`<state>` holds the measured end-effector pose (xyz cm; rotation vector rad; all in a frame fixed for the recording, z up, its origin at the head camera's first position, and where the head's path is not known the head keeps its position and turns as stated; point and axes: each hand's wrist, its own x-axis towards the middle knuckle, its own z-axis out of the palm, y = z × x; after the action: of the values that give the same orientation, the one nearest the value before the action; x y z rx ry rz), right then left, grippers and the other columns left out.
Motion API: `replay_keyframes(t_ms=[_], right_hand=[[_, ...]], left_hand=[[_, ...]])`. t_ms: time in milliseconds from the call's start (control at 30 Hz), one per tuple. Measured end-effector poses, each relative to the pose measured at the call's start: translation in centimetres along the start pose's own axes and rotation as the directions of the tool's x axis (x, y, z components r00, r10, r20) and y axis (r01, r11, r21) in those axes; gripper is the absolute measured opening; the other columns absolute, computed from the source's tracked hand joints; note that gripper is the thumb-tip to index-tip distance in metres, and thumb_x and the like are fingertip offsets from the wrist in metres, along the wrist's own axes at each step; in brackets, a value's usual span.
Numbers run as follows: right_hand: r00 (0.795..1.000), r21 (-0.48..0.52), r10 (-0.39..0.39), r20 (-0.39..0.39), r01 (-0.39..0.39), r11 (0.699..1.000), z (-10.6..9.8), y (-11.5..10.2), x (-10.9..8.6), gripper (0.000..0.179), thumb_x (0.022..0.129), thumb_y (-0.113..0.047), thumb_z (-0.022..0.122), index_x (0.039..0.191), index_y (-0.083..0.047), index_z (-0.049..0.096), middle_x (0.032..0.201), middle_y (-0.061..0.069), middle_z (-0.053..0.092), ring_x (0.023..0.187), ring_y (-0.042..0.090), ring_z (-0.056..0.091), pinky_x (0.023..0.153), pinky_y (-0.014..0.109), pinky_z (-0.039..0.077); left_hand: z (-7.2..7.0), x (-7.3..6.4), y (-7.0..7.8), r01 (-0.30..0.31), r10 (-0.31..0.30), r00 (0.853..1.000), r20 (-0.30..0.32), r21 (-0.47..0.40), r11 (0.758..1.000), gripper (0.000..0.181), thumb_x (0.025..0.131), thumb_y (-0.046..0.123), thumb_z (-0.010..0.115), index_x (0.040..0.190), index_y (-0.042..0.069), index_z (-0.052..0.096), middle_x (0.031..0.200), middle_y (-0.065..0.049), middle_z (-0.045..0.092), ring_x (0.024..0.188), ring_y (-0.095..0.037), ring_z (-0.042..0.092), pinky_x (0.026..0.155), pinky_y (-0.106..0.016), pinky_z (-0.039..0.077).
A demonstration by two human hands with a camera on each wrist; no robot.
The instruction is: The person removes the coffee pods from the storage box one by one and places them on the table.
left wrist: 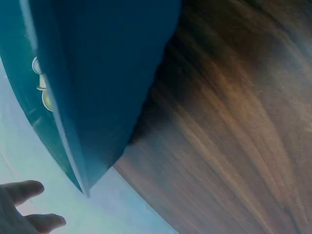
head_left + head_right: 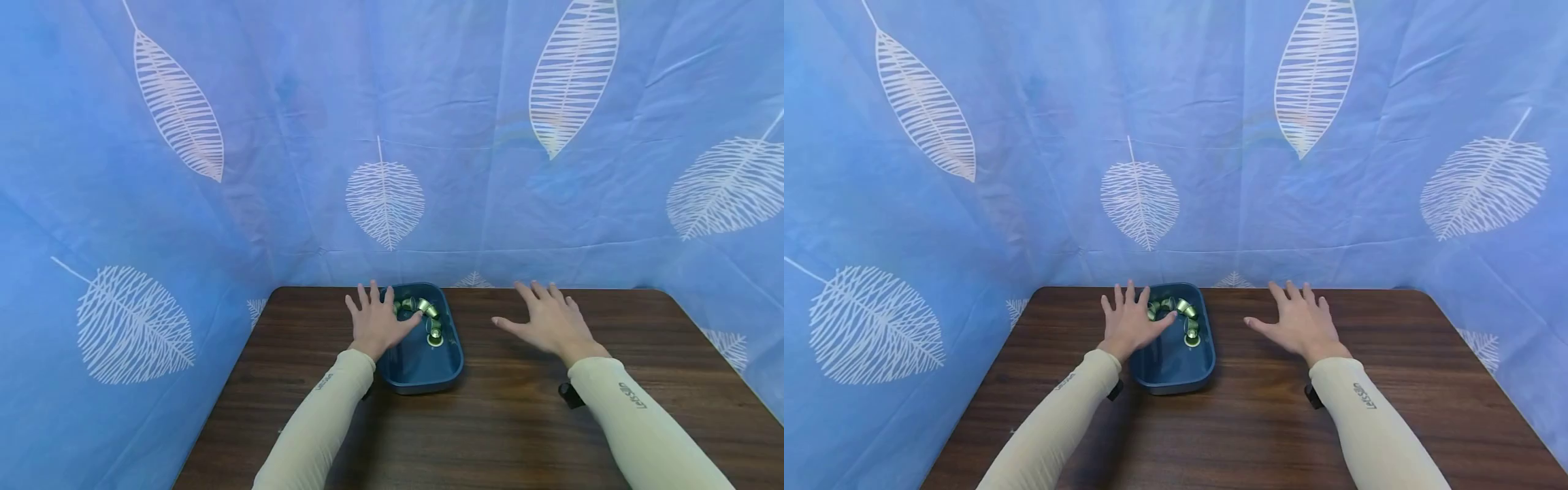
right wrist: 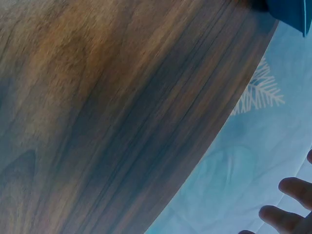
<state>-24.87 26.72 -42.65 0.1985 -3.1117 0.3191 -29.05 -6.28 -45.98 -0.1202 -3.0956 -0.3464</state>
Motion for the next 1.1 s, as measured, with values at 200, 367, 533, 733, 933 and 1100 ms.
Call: replay_keyframes(t_ms=[200,367,533,733,933,1100], right_hand=[[1.0,0.007,-0.011,-0.01,0.011,1.0,0.5,-0.5,0.3,0.112,0.094,-0.088,0.049,0.17,-0.008,0.03,0.169,0.035,0.033,0.151,0.065,0.031,0.114,0.083,0.033],[0.999,0.024,-0.017,-0.03,0.018,1.0,0.9,-1.0,0.4,0.113,0.093,-0.09,0.047,0.17,-0.008,0.03,0.167,0.035,0.035,0.15,0.062,0.036,0.109,0.081,0.039],[0.999,0.059,-0.012,-0.046,0.015,0.998,1.4,-1.3,0.5,0.111,0.095,-0.088,0.048,0.17,-0.008,0.031,0.166,0.035,0.037,0.147,0.061,0.04,0.105,0.08,0.044],[0.998,0.096,-0.01,-0.057,0.016,0.995,2.0,-1.9,0.3,0.106,0.097,-0.083,0.051,0.169,-0.007,0.033,0.166,0.034,0.039,0.145,0.06,0.044,0.103,0.08,0.045],[0.995,0.142,-0.028,-0.093,0.041,0.989,2.5,-2.8,-0.4,0.099,0.098,-0.077,0.057,0.167,-0.009,0.037,0.166,0.031,0.041,0.144,0.058,0.048,0.102,0.077,0.048],[0.988,0.155,-0.058,-0.145,0.08,0.985,3.1,-3.7,-1.0,0.094,0.098,-0.072,0.062,0.165,-0.01,0.042,0.165,0.028,0.045,0.144,0.055,0.05,0.105,0.075,0.049]], left_hand=[[0.0,0.0,0.7,-0.009,0.009,1.0,0.004,-0.012,1.0,0.098,0.095,0.082,0.051,0.169,0.019,0.037,0.18,-0.02,0.021,0.167,-0.049,0.013,0.131,-0.074,0.007],[0.3,0.0,0.9,-0.007,0.009,0.999,0.033,-0.046,0.999,0.098,0.095,0.082,0.052,0.168,0.018,0.039,0.18,-0.02,0.021,0.167,-0.049,0.012,0.131,-0.075,0.005],[0.5,-0.4,1.3,-0.029,0.033,0.998,0.047,-0.078,0.997,0.098,0.095,0.081,0.053,0.169,0.018,0.038,0.18,-0.019,0.021,0.168,-0.049,0.007,0.131,-0.075,0.003],[0.4,-1.2,2.2,-0.086,0.088,0.996,0.014,-0.119,0.989,0.098,0.094,0.082,0.053,0.167,0.018,0.041,0.179,-0.019,0.024,0.167,-0.049,0.011,0.13,-0.076,0.005],[0.7,-3.1,2.0,-0.116,0.11,0.993,-0.037,-0.217,0.969,0.097,0.094,0.081,0.054,0.166,0.018,0.043,0.178,-0.018,0.027,0.167,-0.048,0.015,0.13,-0.076,0.008],[1.4,-5.4,1.2,-0.132,0.109,0.989,-0.099,-0.264,0.955,0.095,0.093,0.08,0.056,0.163,0.018,0.048,0.177,-0.017,0.032,0.166,-0.047,0.021,0.13,-0.074,0.014]])
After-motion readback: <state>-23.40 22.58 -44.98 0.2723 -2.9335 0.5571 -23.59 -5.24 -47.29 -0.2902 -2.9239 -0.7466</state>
